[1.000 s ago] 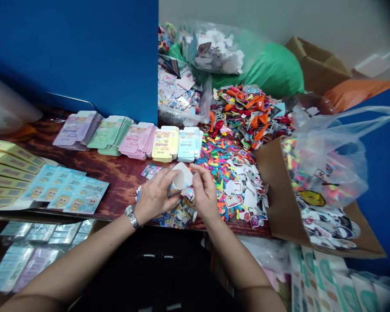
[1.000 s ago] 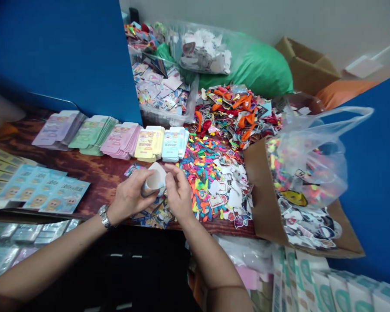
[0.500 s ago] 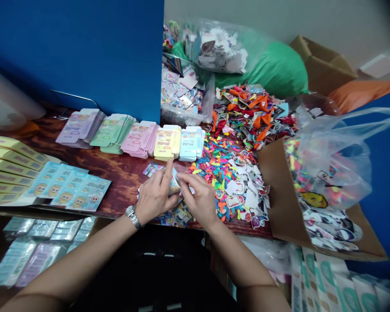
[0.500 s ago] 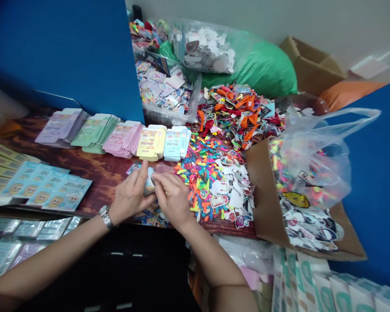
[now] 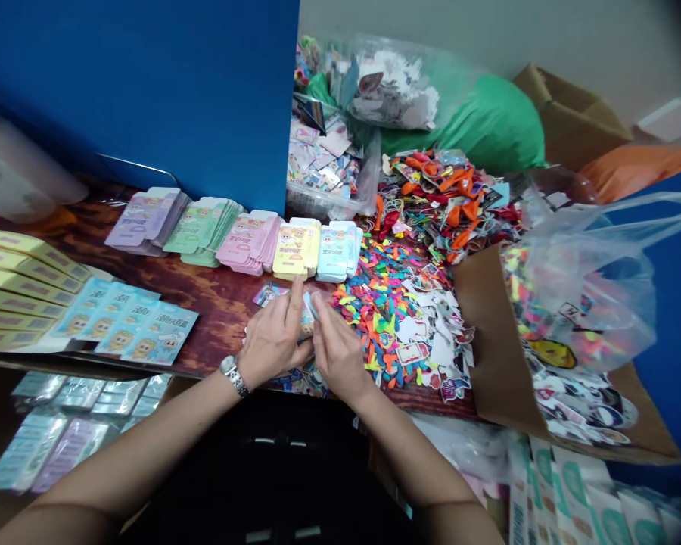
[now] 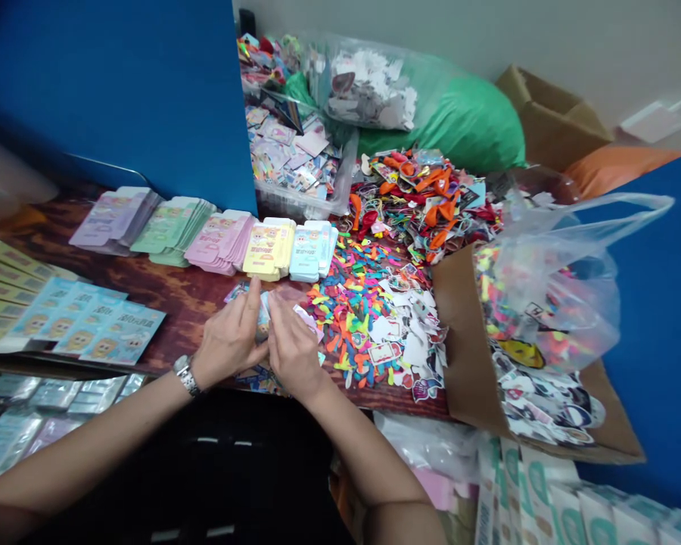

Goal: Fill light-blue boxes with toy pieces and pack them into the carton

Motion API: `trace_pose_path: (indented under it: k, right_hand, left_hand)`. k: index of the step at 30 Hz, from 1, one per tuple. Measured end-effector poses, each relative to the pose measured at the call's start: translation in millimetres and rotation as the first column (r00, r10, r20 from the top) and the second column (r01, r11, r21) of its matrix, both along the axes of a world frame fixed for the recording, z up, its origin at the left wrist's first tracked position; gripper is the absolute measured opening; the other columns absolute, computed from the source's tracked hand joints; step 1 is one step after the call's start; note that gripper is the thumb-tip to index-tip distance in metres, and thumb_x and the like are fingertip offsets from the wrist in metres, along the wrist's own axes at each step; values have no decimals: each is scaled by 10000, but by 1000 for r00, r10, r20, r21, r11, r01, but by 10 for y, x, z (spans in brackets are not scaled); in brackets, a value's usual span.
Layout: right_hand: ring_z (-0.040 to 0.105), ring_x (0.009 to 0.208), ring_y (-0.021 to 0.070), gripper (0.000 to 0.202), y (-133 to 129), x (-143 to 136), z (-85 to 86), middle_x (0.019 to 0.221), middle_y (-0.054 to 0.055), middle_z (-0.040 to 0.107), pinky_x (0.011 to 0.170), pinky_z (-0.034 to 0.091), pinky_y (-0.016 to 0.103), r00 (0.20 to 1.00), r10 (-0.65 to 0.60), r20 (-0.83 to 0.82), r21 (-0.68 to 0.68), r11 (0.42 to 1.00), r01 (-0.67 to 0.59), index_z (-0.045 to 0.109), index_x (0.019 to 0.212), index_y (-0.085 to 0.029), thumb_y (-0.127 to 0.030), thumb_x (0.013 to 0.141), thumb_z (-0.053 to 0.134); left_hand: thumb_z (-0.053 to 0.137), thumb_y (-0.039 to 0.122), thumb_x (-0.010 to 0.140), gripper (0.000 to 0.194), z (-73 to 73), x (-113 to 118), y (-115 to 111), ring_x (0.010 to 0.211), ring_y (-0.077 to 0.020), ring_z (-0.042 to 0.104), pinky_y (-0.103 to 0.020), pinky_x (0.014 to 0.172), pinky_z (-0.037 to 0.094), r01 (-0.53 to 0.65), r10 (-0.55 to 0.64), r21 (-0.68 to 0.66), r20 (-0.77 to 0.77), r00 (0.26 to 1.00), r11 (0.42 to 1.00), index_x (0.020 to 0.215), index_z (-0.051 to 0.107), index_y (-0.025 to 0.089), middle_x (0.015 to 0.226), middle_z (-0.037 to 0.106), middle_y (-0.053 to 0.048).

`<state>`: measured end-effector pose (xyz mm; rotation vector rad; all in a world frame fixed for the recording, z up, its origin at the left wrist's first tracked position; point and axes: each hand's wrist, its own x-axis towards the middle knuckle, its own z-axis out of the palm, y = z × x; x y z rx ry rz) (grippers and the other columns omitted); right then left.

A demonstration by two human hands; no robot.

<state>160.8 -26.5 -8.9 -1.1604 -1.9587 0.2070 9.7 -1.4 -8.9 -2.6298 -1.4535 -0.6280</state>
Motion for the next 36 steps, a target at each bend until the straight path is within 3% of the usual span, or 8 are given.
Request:
trace_pose_path:
  k: [6,10,19,23,26,30,33,36]
  right_hand:
    - [494,1354,209,625,-54,-55,-9,1460,108,511,1120,468,387,998,38,-47,-58,997,-41,237,1565,-220,-91,975,398]
    - [488,1358,208,611,-45,3,18,1474,91,499,1133,446,399,982,17,-186,-206,977,-56,256,1556,-247,-209,986,471]
    - [635,1185,188,346,69,117,93,1284,43,667,1030,517,328,911,-81,-404,-472,872,-132,614,1302,-230,-294,976,520]
    - [660,1133,181,337,77,139,106,1244,47,686,1006,533,326,936,-90,-340,-402,914,-58,624,1291,-242,-237,968,530]
    - [659,1093,176,336,58,129,107,1162,68,692,980,542,327,980,-81,-179,-215,976,41,655,1249,-253,-162,952,526]
    - [653,1058,173,381,21,124,77,1081,105,670,953,551,308,998,-60,8,-18,998,60,655,1263,-215,-92,941,492]
    - [638,1113,187,395,18,146,95,1145,117,663,987,539,330,999,18,35,-69,998,-15,640,1284,-208,-97,944,473]
    - [641,1113,178,331,54,166,182,1166,83,677,989,533,328,991,90,-95,-208,972,-108,653,1242,-233,-164,943,527]
  left_hand:
    - [489,333,869,884,-7,-14,3,828,-254,571,-341,674,504,5,-5,24,-14,1000,1000,1521,25,-41,946,572,-132]
    - [511,429,875,908,-12,-44,26,845,-256,577,-342,683,506,3,-5,43,41,999,999,1524,72,-30,987,579,-149]
    - [595,486,832,997,-64,-68,13,886,-280,600,-363,728,523,15,-25,125,80,996,992,1515,103,-50,1036,611,-196]
    - [621,494,813,989,-101,-99,21,920,-305,617,-378,743,537,-3,-12,118,124,992,993,1504,167,-49,1071,619,-221]
    - [626,446,820,940,-113,-112,18,1011,-313,622,-389,817,541,30,-46,109,146,988,994,1518,179,2,1205,601,-232]
    - [633,366,811,885,-100,-114,3,1103,-302,612,-377,899,531,59,-76,100,173,982,993,1515,215,29,1294,579,-216]
    - [631,337,805,862,-85,-115,-12,1106,-290,617,-363,905,531,61,-75,79,194,978,995,1510,235,40,1276,593,-204]
    - [625,329,810,873,-80,-114,-26,1088,-288,623,-366,898,529,67,-79,71,183,980,995,1517,208,33,1256,602,-207]
